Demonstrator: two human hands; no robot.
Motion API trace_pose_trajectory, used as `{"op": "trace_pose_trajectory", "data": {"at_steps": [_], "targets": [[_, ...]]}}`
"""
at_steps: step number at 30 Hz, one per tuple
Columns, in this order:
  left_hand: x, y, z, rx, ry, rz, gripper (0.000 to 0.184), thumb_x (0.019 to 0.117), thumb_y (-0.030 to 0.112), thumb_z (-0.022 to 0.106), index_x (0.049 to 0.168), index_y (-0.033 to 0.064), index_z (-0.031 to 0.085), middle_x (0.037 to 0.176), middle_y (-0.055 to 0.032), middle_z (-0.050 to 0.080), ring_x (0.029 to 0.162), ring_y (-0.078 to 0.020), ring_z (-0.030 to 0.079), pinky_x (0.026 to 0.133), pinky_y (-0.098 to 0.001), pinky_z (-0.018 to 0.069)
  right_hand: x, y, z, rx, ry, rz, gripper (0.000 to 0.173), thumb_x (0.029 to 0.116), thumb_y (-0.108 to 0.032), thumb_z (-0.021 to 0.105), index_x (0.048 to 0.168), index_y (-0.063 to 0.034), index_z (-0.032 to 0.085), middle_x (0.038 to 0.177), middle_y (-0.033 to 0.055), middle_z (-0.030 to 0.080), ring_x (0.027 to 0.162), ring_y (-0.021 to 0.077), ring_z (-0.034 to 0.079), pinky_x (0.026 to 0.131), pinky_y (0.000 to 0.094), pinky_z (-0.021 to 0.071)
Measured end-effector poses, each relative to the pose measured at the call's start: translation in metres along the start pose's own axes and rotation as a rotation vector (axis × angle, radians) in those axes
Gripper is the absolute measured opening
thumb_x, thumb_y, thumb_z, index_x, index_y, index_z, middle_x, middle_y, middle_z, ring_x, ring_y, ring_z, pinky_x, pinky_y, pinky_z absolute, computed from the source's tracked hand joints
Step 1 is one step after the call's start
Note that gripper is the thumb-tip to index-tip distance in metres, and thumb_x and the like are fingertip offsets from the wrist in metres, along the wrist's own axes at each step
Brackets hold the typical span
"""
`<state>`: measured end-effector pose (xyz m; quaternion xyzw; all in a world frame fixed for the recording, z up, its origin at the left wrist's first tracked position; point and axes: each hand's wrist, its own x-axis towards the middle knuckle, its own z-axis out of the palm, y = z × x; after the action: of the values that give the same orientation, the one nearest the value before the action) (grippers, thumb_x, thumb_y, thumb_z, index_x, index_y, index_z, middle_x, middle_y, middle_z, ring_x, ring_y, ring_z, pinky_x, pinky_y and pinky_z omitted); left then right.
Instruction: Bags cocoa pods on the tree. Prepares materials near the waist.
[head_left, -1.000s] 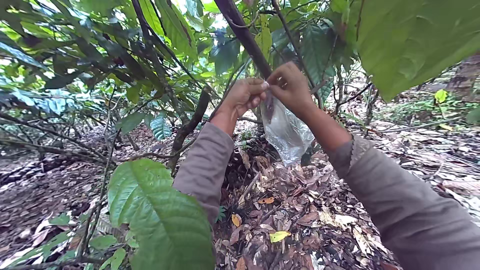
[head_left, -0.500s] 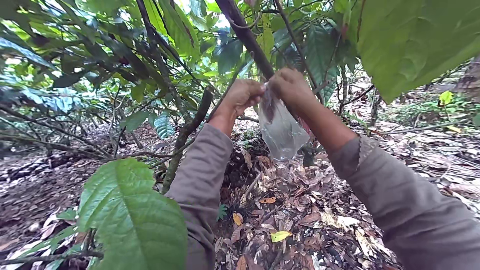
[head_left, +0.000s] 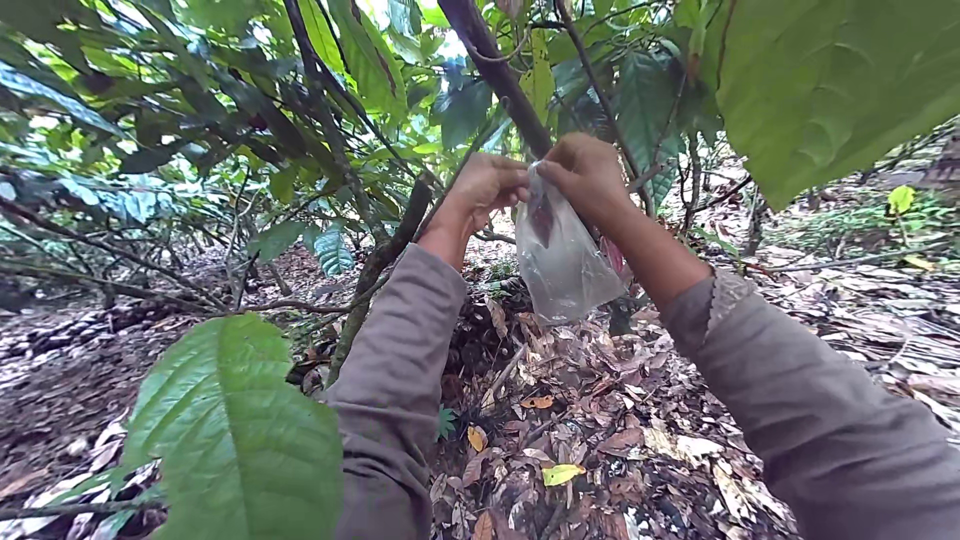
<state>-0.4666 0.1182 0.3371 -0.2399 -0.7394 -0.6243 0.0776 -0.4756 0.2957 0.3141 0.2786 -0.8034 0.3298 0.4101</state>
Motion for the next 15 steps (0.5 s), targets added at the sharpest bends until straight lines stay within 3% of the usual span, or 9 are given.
{"op": "trace_pose_trajectory", "data": {"at_steps": [5,9,12,15], "targets": [[0.002,0.001,0.0,0.193,0.097,-0.011,0.017,0.1021,0.005,0.058,0.116,-0.0034,0.062,0.077,-0.0024,0.062,0.055,-0.0044,0.056,0.054,-0.0175,0.0499,0.006,-0.002,-0.001,-0.089,-0.032,0.099,0.024,0.0989,-0.021,0.064,0.108,0.0,0.071,0.105,0.018,0.071,0.102,0.033,0.068,0.093,0.0565,0.05],[0.008,-0.005,0.005,0.263,0.124,-0.051,0.025,0.107,0.009,0.05,0.128,-0.004,0.055,0.083,-0.0053,0.059,0.058,-0.0069,0.054,0.056,-0.0198,0.0482,0.003,-0.003,-0.004,-0.118,-0.033,0.183,0.023,0.0994,-0.021,0.064,0.109,-0.0014,0.071,0.107,0.0184,0.071,0.104,0.0351,0.068,0.092,0.0588,0.0496],[0.015,-0.013,0.005,0.309,0.197,-0.077,0.023,0.108,0.013,0.048,0.122,-0.0028,0.057,0.082,-0.0042,0.058,0.056,-0.0058,0.053,0.055,-0.0194,0.0475,0.0,-0.003,-0.005,-0.141,-0.023,0.275,0.025,0.0999,-0.022,0.063,0.11,-0.0007,0.071,0.109,0.0206,0.071,0.107,0.0378,0.067,0.092,0.0618,0.0488],[0.021,-0.022,0.006,0.465,0.237,-0.079,0.027,0.109,0.016,0.044,0.121,-0.0037,0.057,0.089,-0.0083,0.059,0.066,-0.0119,0.055,0.066,-0.0286,0.0499,-0.004,-0.004,-0.004,-0.18,-0.002,0.311,0.026,0.1,-0.022,0.062,0.109,0.0005,0.07,0.109,0.0213,0.07,0.106,0.0385,0.067,0.091,0.0615,0.0489]]}}
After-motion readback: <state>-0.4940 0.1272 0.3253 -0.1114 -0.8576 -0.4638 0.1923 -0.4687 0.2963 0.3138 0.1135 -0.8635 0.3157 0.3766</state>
